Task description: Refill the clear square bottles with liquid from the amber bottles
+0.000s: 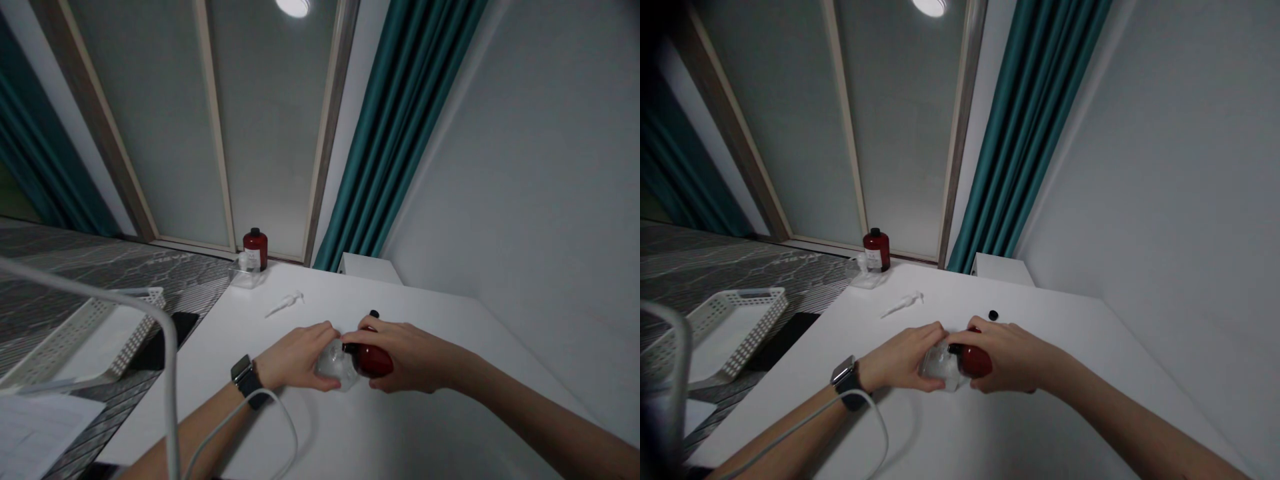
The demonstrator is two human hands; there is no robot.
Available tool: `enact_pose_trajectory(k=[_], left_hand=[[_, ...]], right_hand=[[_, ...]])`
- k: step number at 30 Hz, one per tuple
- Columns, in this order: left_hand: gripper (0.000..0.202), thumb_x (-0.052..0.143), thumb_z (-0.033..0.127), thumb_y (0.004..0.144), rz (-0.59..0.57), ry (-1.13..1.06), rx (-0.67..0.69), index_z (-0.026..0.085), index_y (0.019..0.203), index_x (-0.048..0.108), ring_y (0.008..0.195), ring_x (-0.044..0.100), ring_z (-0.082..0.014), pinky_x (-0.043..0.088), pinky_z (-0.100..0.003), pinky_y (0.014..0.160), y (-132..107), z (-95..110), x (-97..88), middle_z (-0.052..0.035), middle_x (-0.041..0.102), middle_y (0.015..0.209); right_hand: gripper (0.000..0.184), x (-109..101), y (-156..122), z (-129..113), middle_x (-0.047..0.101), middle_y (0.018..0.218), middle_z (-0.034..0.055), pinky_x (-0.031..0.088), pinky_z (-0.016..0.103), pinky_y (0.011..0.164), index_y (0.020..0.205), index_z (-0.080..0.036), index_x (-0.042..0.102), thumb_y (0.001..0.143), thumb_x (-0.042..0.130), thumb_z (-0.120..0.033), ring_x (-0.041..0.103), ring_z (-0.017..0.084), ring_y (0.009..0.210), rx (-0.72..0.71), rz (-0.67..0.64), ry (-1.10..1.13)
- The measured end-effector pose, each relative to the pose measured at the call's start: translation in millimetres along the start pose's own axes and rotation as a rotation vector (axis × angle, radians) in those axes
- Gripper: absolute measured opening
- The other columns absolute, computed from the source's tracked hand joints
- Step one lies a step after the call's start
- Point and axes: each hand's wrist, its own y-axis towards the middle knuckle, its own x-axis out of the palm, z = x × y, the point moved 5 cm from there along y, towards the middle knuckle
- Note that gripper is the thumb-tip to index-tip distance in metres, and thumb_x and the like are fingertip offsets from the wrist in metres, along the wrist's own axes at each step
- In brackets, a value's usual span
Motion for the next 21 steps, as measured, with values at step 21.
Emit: enact_pose_trajectory(k=[21], left_hand=[[0.054,0.074,0.059,0.073,0.014,0.102,0.012,0.023,0.103,0.049,0.087,0.065,-0.0270,0.047,-0.034,0.075,-1.3,-0.9,-0.2,-0.0037,0.063,0.097]], right_hand=[[0.070,0.8,1.5,-2.1,0.056,0.119,0.0048,0.046,0.035,0.079,0.137,-0.038,0.049,0.073,0.073,-0.026,0.063,0.025,0.095,-0.004,-0.005,-0.006]])
